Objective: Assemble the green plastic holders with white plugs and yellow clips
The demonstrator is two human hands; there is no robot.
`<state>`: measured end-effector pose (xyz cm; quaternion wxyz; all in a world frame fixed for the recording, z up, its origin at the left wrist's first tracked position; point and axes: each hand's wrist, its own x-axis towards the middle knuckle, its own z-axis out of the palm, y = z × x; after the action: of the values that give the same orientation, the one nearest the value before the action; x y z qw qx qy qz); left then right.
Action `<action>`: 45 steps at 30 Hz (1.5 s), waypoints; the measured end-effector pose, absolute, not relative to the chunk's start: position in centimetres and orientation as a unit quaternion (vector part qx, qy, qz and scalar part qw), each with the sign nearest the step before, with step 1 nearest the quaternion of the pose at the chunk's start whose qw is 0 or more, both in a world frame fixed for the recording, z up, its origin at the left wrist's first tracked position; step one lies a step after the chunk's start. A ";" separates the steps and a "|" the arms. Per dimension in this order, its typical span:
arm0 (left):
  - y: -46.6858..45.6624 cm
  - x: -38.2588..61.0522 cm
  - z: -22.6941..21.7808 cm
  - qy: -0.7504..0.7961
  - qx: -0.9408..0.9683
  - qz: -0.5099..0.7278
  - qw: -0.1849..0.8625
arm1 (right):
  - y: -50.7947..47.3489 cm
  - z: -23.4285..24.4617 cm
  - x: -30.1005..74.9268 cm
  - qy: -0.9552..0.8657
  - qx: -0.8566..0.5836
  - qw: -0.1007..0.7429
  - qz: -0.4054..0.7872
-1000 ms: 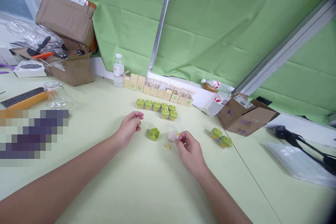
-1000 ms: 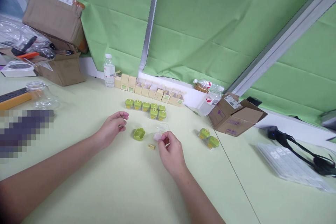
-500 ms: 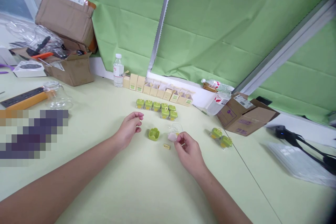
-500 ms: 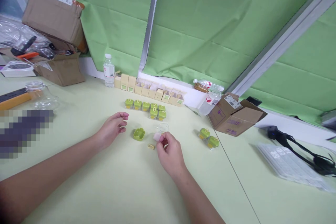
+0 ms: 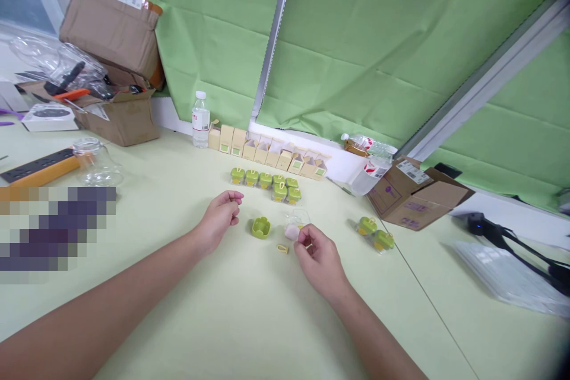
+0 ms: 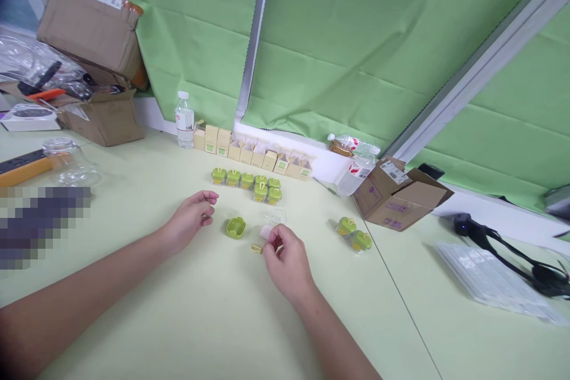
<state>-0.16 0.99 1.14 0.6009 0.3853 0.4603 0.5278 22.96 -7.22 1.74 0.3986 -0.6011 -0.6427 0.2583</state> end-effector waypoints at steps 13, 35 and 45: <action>0.8 -0.2 1.2 0.477 0.397 0.517 0.590 | -7.2 1.5 23.0 -0.647 -0.607 0.400 0.231; 0.8 0.2 1.1 0.492 0.417 0.525 0.555 | -7.3 1.5 23.1 -0.675 -0.599 0.357 0.239; 1.0 0.2 0.9 0.489 0.449 0.526 0.531 | -7.4 1.7 23.2 -0.676 -0.607 0.350 0.229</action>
<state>0.18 1.00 0.88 0.5312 0.4491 0.4890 0.5264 23.18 -7.35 1.67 0.3499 -0.6070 -0.6758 0.2291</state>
